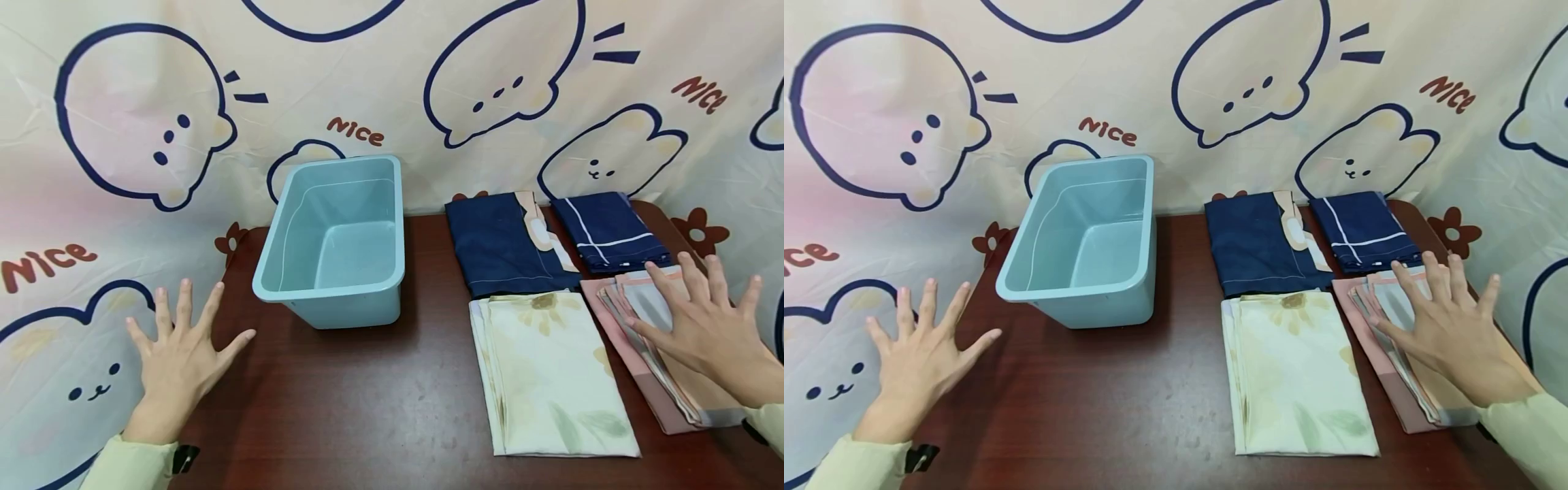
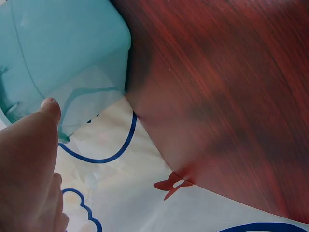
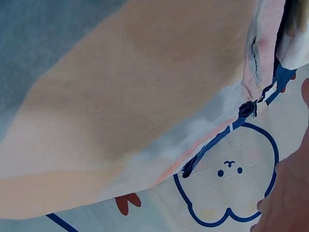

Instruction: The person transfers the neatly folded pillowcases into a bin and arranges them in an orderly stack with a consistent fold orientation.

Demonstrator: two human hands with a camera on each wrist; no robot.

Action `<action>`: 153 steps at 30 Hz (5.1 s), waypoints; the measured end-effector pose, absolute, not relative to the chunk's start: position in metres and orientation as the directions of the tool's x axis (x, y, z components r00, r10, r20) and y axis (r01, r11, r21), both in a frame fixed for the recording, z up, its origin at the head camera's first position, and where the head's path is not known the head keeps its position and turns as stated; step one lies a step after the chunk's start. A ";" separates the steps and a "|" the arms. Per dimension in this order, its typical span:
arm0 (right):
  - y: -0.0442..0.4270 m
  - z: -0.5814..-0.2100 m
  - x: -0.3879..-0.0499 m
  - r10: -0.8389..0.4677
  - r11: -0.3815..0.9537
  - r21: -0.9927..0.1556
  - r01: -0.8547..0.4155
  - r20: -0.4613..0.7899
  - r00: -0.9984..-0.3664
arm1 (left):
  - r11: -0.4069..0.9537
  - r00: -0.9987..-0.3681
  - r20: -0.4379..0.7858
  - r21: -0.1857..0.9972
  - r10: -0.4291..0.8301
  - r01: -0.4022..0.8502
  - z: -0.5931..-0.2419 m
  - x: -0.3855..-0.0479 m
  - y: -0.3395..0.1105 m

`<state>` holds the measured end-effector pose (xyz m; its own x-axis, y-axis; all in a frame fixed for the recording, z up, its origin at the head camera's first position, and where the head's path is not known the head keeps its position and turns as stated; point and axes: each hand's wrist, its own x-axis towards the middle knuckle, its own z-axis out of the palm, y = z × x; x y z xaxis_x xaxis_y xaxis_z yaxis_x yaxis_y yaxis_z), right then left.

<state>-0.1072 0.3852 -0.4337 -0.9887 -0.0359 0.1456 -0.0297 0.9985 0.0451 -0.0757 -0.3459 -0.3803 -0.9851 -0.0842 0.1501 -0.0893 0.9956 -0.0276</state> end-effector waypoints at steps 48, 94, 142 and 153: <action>0.347 -0.426 -0.105 -0.264 0.949 -0.075 -0.306 0.341 -0.902 | 0.970 -0.765 0.612 -0.014 0.199 0.241 -0.372 -0.067 -0.295; 0.332 -0.437 -0.102 -0.233 0.963 -0.109 -0.246 0.118 -0.965 | 0.831 -0.571 0.715 -0.025 0.403 0.555 -0.382 -0.062 -0.215; 0.326 -0.444 -0.097 -0.253 0.954 -0.149 -0.261 0.070 -0.965 | 0.799 -0.828 0.369 0.279 0.424 0.533 -0.440 -0.072 -0.140; 0.327 -0.446 -0.095 -0.242 0.954 -0.165 -0.250 0.069 -0.968 | 0.786 -0.904 0.146 0.450 0.403 0.423 -0.450 -0.069 -0.115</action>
<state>-0.0947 0.3270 -0.4463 -0.9678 -0.2422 0.0685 -0.2504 0.9539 -0.1653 -0.0692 -0.1152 -0.4503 -0.9037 0.4026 0.1458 0.4230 0.7864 0.4502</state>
